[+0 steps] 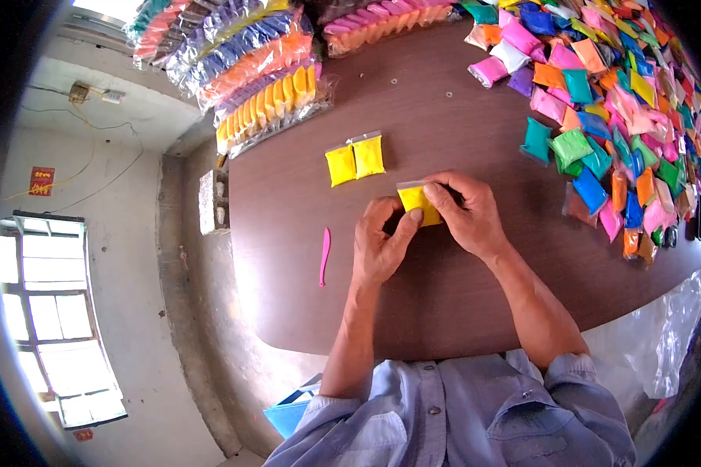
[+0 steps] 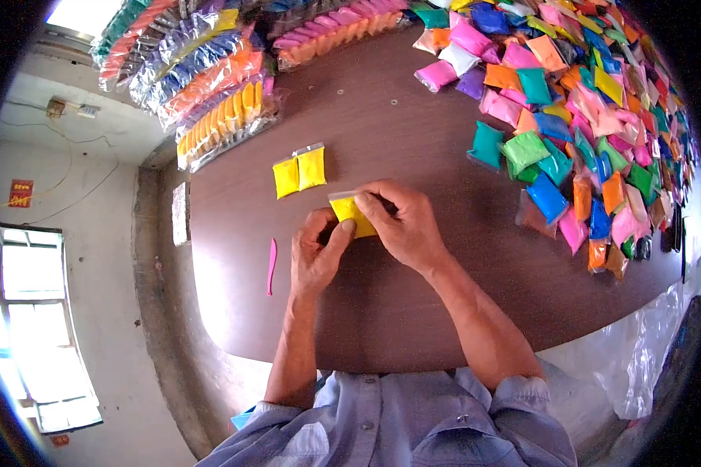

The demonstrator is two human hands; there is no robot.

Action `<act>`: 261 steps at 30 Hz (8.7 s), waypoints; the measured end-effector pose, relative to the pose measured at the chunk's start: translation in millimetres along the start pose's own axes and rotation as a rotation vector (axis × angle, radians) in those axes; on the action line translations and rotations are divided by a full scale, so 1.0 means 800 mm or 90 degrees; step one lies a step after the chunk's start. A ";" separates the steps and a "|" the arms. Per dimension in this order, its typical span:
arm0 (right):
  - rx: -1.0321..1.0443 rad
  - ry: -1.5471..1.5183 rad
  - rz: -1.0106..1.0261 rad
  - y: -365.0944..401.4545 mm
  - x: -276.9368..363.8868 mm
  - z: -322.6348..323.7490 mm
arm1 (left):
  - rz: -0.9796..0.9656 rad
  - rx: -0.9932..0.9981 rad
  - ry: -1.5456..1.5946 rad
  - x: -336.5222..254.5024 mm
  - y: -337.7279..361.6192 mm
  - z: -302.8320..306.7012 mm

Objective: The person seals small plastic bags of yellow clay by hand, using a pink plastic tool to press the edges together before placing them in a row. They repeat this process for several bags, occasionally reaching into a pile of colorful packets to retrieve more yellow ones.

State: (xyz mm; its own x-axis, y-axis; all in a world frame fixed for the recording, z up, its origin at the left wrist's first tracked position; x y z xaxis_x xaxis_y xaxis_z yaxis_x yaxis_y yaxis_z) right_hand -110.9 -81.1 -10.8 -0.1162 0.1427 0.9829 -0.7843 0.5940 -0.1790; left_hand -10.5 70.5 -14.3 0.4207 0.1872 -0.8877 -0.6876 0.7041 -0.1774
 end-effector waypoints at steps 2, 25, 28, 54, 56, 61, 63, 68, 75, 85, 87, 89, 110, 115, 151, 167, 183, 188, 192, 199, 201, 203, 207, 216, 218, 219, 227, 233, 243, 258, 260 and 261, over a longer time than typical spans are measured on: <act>0.027 0.002 -0.013 0.000 0.002 -0.003 | 0.035 -0.039 0.020 0.005 0.005 0.002; 0.114 0.085 -0.020 0.002 0.004 -0.008 | 0.126 -0.077 0.176 -0.012 -0.001 0.005; 0.113 0.091 -0.002 0.002 0.000 -0.007 | 0.143 -0.075 0.190 -0.010 -0.002 0.006; -0.100 0.055 -0.052 0.008 -0.009 0.016 | -0.068 0.011 0.049 -0.030 -0.054 -0.027; -0.105 0.025 -0.060 0.010 -0.009 0.011 | -0.049 0.019 0.102 -0.035 -0.051 -0.024; -0.112 -0.004 -0.060 0.008 0.000 0.005 | -0.030 0.052 0.180 -0.026 -0.053 -0.026; -0.122 0.012 -0.045 0.009 -0.002 0.005 | -0.036 0.051 0.178 -0.017 -0.054 -0.027; -0.089 0.053 -0.029 0.008 0.004 0.000 | -0.018 0.030 0.200 -0.012 -0.052 -0.026; -0.081 -0.037 -0.044 0.010 -0.006 0.001 | -0.005 0.044 0.235 -0.020 -0.052 -0.022; -0.087 -0.040 -0.032 0.014 0.000 0.004 | 0.022 0.121 0.200 -0.013 -0.053 -0.026; -0.091 -0.033 -0.013 0.013 -0.007 0.006 | 0.018 0.123 0.233 -0.015 -0.052 -0.027; -0.101 -0.040 -0.030 0.014 -0.007 0.004 | 0.039 0.136 0.267 -0.015 -0.052 -0.026; -0.085 0.095 -0.033 0.008 0.002 -0.002 | 0.107 0.049 0.359 -0.004 -0.052 -0.021; -0.072 0.073 -0.055 0.009 0.001 0.003 | 0.106 0.049 0.241 -0.006 -0.052 -0.017; -0.085 0.053 -0.082 0.007 -0.002 0.000 | 0.090 0.043 0.249 -0.009 -0.047 -0.021; -0.099 0.013 -0.086 0.008 -0.003 0.000 | 0.083 0.038 0.313 -0.005 -0.051 -0.022; -0.120 -0.025 -0.015 0.007 0.000 0.001 | 0.057 0.081 0.287 -0.011 -0.052 -0.023; -0.100 0.025 -0.024 0.007 0.000 0.000 | 0.042 0.072 0.281 0.005 -0.051 -0.025; -0.131 0.089 0.008 0.008 -0.005 0.006 | 0.097 0.101 0.257 0.003 -0.050 -0.025; -0.142 0.067 0.032 0.007 0.004 0.008 | 0.038 0.135 0.165 -0.013 -0.049 -0.028; -0.123 0.037 -0.009 0.007 0.001 0.006 | 0.029 0.121 0.128 -0.008 -0.050 -0.027; -0.108 0.039 -0.032 0.007 0.000 0.005 | 0.025 0.105 0.135 -0.011 -0.049 -0.025; -0.118 0.077 -0.007 0.006 0.002 0.004 | -0.010 0.046 0.140 -0.013 -0.051 -0.023; -0.131 0.081 -0.045 0.009 -0.011 0.011 | 0.053 0.111 0.256 -0.027 -0.051 -0.023; -0.141 0.101 -0.008 0.006 -0.007 0.010 | 0.046 0.113 0.247 -0.026 -0.050 -0.026; -0.151 0.120 0.029 0.005 -0.002 0.010 | 0.039 0.115 0.238 -0.026 -0.050 -0.026; -0.075 0.112 -0.034 0.006 -0.007 0.003 | 0.080 0.091 0.206 -0.001 -0.052 -0.023; -0.109 0.051 -0.058 0.007 -0.005 0.007 | 0.047 0.105 0.273 -0.023 -0.053 -0.023; -0.099 0.040 -0.073 0.005 0.001 0.002 | 0.066 0.094 0.241 -0.009 -0.053 -0.023; -0.061 0.013 -0.081 0.006 -0.002 -0.003 | 0.022 0.053 0.250 -0.002 -0.052 -0.017; -0.062 0.021 -0.081 0.006 0.000 -0.001 | 0.037 0.072 0.265 0.000 -0.052 -0.017; -0.062 0.030 -0.081 0.007 0.001 -0.001 | 0.052 0.091 0.279 0.000 -0.052 -0.018</act>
State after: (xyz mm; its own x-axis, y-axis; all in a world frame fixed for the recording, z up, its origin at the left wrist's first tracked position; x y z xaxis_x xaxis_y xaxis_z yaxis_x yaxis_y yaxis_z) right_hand -114.8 -77.5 -11.3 0.0107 0.0964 0.9953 -0.7281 0.6830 -0.0583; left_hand 9.1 31.1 -12.9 0.0582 -0.0397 -0.9975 -0.6064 0.7923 -0.0669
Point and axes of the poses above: each hand's wrist, its own y-axis away from the middle knuckle, its own z-axis out of the back of the hand, x = y × z, the point moved 6 cm from there along -y, towards the middle knuckle, and after that the axes turned 1 degree about y, right-handed, at the moved point
